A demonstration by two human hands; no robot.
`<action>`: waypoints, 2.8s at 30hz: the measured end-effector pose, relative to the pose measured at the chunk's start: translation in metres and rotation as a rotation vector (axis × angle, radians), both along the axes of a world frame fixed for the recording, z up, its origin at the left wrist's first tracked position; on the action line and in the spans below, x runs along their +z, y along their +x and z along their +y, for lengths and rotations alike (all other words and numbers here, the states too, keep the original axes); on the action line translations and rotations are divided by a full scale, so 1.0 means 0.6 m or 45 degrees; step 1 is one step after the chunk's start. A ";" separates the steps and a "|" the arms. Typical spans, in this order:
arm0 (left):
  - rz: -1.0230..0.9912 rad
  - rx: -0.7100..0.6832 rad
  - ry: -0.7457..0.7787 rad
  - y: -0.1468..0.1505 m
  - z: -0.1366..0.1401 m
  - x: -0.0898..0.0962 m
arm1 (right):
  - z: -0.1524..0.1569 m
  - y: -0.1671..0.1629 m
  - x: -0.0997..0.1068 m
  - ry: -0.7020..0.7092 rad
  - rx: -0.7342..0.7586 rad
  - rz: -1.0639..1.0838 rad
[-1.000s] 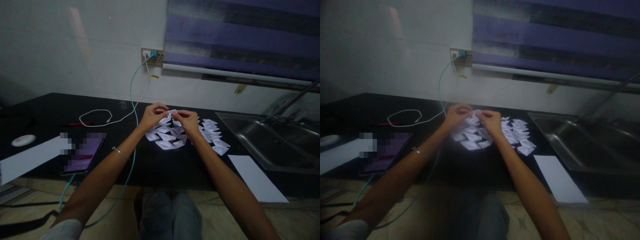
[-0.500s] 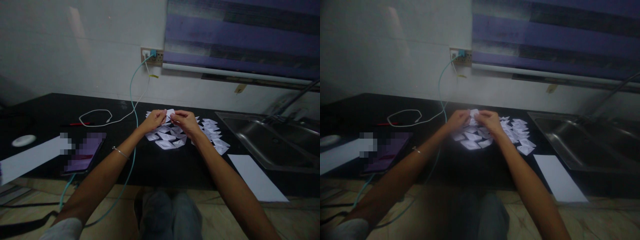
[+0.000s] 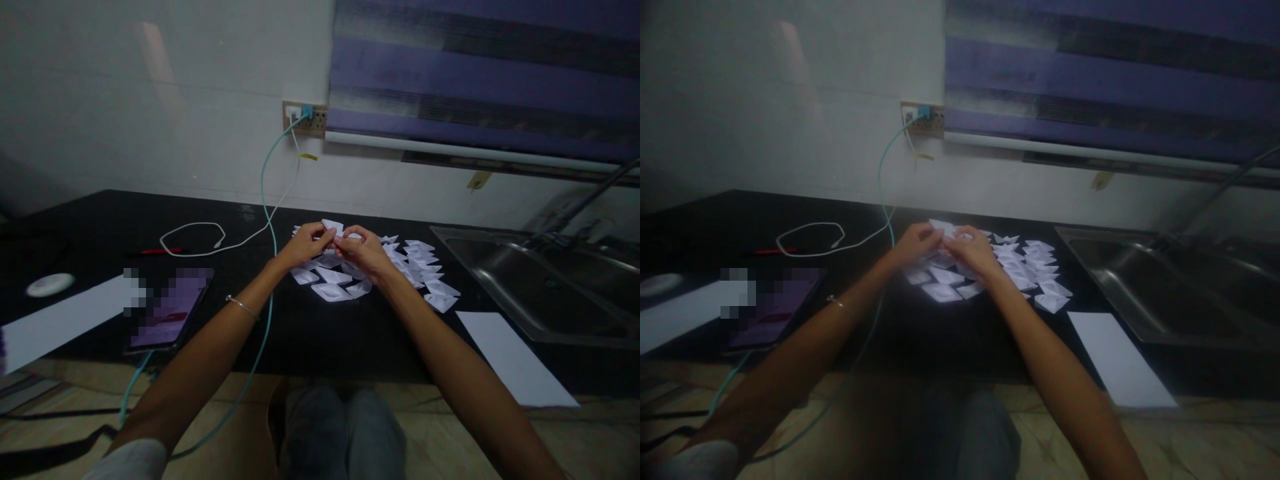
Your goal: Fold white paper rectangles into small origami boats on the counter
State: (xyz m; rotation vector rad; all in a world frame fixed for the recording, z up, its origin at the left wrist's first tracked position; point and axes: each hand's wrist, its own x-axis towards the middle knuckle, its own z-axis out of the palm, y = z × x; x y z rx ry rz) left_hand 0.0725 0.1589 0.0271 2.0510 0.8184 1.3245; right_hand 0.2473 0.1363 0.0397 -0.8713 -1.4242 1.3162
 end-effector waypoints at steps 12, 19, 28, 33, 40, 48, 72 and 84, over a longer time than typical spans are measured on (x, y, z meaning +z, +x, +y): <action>-0.062 -0.218 -0.210 -0.009 -0.010 0.015 | -0.012 0.007 0.005 1.135 -0.452 -0.829; 0.038 -0.378 -0.339 -0.010 -0.023 0.023 | -0.008 0.015 0.002 0.771 0.126 -0.589; -0.052 -0.400 -0.384 -0.003 -0.036 0.034 | -0.008 0.023 0.011 0.516 0.359 -0.307; -0.052 -0.434 -0.402 0.004 -0.034 0.029 | -0.011 0.024 0.015 0.467 0.322 -0.308; -0.086 -0.176 -0.226 0.016 -0.026 0.020 | 0.008 0.025 -0.001 0.492 -0.080 -0.287; -0.135 0.116 -0.072 0.017 -0.013 0.010 | 0.008 0.015 -0.013 0.703 -0.501 -0.409; 0.236 -0.555 -0.541 -0.006 -0.029 0.037 | 0.008 0.025 0.010 0.616 -0.119 -0.238; 0.399 -0.287 -0.361 -0.004 -0.032 0.034 | 0.001 0.017 0.011 0.494 -0.143 -0.121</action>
